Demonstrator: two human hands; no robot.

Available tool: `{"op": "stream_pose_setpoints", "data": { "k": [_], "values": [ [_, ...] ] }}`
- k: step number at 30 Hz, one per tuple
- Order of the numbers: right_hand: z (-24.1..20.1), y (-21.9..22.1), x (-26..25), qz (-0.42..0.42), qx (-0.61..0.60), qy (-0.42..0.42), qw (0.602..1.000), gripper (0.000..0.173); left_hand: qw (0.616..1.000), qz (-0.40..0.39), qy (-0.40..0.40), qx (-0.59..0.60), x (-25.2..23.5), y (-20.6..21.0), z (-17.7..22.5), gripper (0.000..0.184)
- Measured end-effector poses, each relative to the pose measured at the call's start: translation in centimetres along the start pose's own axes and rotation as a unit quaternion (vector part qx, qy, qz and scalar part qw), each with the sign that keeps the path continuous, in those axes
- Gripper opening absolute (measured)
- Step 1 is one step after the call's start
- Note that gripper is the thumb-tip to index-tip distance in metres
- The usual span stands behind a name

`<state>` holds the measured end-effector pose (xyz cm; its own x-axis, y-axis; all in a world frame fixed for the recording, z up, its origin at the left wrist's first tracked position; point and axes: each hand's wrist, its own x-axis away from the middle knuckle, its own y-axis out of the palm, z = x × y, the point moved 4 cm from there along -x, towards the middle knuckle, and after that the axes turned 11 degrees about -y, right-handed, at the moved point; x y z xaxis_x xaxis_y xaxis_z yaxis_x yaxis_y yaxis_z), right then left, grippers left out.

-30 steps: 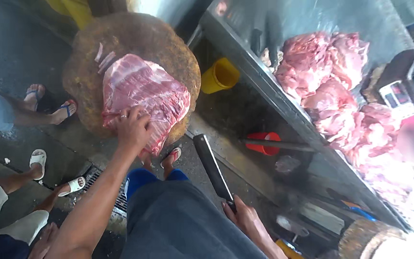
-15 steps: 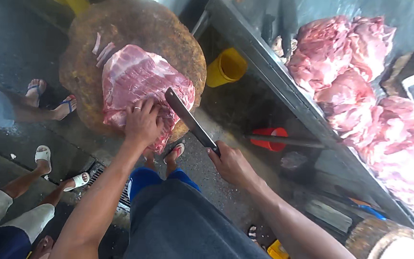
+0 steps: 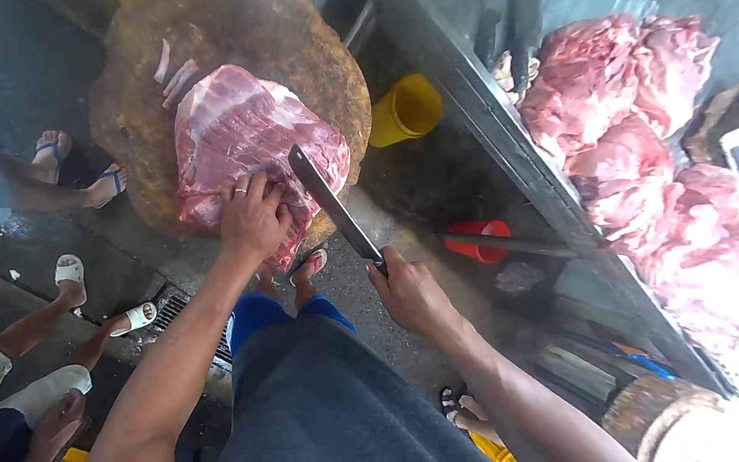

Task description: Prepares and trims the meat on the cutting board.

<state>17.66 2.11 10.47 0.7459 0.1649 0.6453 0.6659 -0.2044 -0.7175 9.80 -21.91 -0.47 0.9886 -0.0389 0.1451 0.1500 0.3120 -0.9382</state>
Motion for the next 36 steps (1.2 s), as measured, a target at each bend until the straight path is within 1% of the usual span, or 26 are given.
{"op": "stream_pose_setpoints", "data": {
  "k": [3, 9, 14, 18, 23, 25, 30, 32, 36],
  "values": [
    [-0.6, 0.5, -0.5, -0.008, 0.014, 0.004, 1.0, 0.037, 1.0, 0.004, 0.0, -0.003, -0.1, -0.1, 0.0, 0.043],
    [-1.1, 0.7, -0.5, 0.014, 0.01, -0.007, 1.0, 0.036, 1.0, -0.011, -0.006, 0.001, -0.1, -0.2, -0.1, 0.044],
    [-1.4, 0.8, -0.9, 0.011, 0.019, -0.011, 1.0, 0.035, 1.0, -0.013, -0.007, 0.001, 0.0, -0.1, -0.2, 0.044],
    [-1.4, 0.9, -0.7, 0.023, 0.016, -0.018, 0.999, 0.038, 1.0, -0.003, 0.001, 0.005, 0.0, -0.1, -0.3, 0.043],
    [-1.4, 1.2, -0.7, 0.009, 0.018, -0.009, 1.0, 0.037, 1.0, 0.002, 0.004, 0.005, 0.0, -0.1, -0.2, 0.043],
    [-1.7, 1.2, -0.8, 0.003, 0.021, 0.003, 1.0, 0.037, 1.0, 0.003, 0.006, 0.005, 0.1, -0.2, -0.3, 0.042],
    [-2.8, 0.7, -0.9, -0.033, 0.032, 0.068, 0.997, 0.037, 1.0, -0.01, 0.009, 0.0, 0.5, -0.2, 0.3, 0.045],
    [-2.6, 0.9, -1.0, -0.044, 0.007, 0.082, 0.996, 0.037, 1.0, -0.017, 0.004, -0.002, 0.7, -0.1, 0.6, 0.046],
    [-1.0, 1.9, -0.3, -0.04, -0.116, 0.109, 0.986, 0.039, 0.999, -0.03, 0.006, -0.014, 0.9, -0.2, 1.4, 0.049]
  ]
}}
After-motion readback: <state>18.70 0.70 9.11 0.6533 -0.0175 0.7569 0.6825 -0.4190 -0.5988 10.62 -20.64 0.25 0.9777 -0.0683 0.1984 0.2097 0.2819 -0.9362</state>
